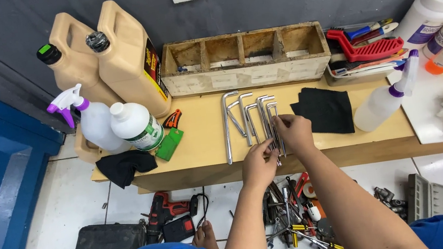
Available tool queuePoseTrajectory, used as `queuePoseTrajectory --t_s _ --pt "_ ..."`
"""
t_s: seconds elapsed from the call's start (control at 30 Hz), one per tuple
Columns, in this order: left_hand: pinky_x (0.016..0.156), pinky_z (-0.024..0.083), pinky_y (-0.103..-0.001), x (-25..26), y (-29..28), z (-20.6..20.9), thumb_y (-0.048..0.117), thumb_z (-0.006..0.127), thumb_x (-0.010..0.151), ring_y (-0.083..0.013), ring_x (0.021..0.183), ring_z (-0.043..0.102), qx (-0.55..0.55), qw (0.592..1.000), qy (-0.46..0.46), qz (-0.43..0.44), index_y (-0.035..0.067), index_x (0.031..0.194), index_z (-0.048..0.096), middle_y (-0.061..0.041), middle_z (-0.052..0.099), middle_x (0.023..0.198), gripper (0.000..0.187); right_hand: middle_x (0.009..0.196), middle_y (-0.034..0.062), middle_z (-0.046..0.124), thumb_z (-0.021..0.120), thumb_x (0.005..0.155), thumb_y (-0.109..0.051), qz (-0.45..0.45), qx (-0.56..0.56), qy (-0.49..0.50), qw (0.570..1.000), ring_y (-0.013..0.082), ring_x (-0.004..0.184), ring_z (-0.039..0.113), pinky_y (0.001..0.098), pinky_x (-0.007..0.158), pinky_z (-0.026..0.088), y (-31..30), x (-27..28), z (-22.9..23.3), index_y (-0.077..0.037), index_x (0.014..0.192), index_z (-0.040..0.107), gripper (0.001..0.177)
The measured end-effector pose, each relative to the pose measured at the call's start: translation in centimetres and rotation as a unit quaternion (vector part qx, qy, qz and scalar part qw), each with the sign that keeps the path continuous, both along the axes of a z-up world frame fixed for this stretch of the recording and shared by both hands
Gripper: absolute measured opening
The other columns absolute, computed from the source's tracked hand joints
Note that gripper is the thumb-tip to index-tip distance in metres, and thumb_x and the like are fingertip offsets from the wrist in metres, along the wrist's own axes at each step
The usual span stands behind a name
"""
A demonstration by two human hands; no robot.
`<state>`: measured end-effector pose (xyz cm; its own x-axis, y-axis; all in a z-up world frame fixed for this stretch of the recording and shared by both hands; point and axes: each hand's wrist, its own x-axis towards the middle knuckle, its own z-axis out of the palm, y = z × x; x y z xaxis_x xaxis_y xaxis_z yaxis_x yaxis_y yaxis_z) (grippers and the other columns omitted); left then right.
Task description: The person sorts a pile of hex keys on the floor, arranging them by size on a wooden shelf. They then spray a cleaning solution onto the keys and wipe each one with a black cloth before placing them into a wooden organizer.
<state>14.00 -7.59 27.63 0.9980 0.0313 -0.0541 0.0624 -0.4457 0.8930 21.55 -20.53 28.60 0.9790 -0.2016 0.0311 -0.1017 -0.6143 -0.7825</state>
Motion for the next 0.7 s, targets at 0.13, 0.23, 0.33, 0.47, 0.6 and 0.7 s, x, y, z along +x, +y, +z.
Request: queuePoseTrajectory --t_s 0.13,0.23,0.33,0.47,0.6,0.7 --pt "0.087 0.056 -0.041 -0.3 -0.1 1.0 0.023 0.067 0.092 -0.0315 0.102 0.068 0.027 1.000 0.001 -0.006 0.016 0.130 0.068 -0.008 0.065 0.096 0.039 0.086 0.0210 0.075 0.070 0.096 -0.022 -0.028 0.010 -0.044 0.999 0.0386 0.086 0.073 0.0445 0.069 0.058 -0.2 -0.4 1.5 0.000 0.105 0.078 0.024" --pt "0.085 0.057 -0.040 -0.3 -0.2 1.1 0.029 0.071 0.090 -0.0296 0.100 0.069 0.051 0.999 -0.009 -0.003 0.020 0.127 0.071 -0.006 0.065 0.093 0.038 0.087 0.0206 0.075 0.074 0.094 -0.024 -0.049 -0.019 -0.047 0.998 0.0373 0.085 0.073 0.0432 0.070 0.059 -0.3 -0.2 1.4 0.003 0.106 0.077 0.029" --pt "0.085 0.056 -0.041 -0.1 -0.5 0.8 0.029 0.069 0.091 -0.0279 0.102 0.067 0.055 0.998 0.026 0.000 0.023 0.130 0.069 -0.004 0.065 0.098 0.040 0.084 0.0157 0.076 0.074 0.093 -0.024 -0.022 -0.056 0.005 0.998 0.0320 0.081 0.074 0.0376 0.068 0.061 -0.4 0.3 -0.1 -0.002 0.106 0.078 0.027" --pt "0.086 0.057 -0.041 -0.3 -0.5 1.4 0.029 0.065 0.093 -0.0275 0.105 0.067 0.087 0.995 0.054 -0.010 0.025 0.133 0.066 -0.004 0.066 0.103 0.040 0.083 0.0132 0.077 0.071 0.093 -0.024 -0.013 -0.086 0.024 0.996 0.0331 0.081 0.074 0.0397 0.068 0.061 0.4 0.4 -0.3 -0.006 0.106 0.079 0.023" --pt "0.085 0.057 -0.041 0.0 -0.9 1.5 0.029 0.063 0.095 -0.0264 0.105 0.066 0.104 0.992 0.072 -0.009 0.026 0.135 0.065 -0.003 0.065 0.104 0.041 0.084 0.0160 0.077 0.070 0.094 -0.023 -0.015 -0.109 0.032 0.993 0.0353 0.081 0.075 0.0422 0.067 0.061 0.6 0.6 0.2 -0.006 0.105 0.080 0.022" --pt "0.082 0.058 -0.040 0.2 -1.2 1.4 0.029 0.063 0.095 -0.0244 0.104 0.067 0.106 0.991 0.080 -0.007 0.027 0.137 0.063 -0.002 0.065 0.107 0.042 0.084 0.0164 0.076 0.070 0.094 -0.023 -0.019 -0.047 -0.009 0.999 0.0340 0.081 0.074 0.0406 0.068 0.062 0.0 0.4 -0.4 -0.004 0.106 0.079 0.024"
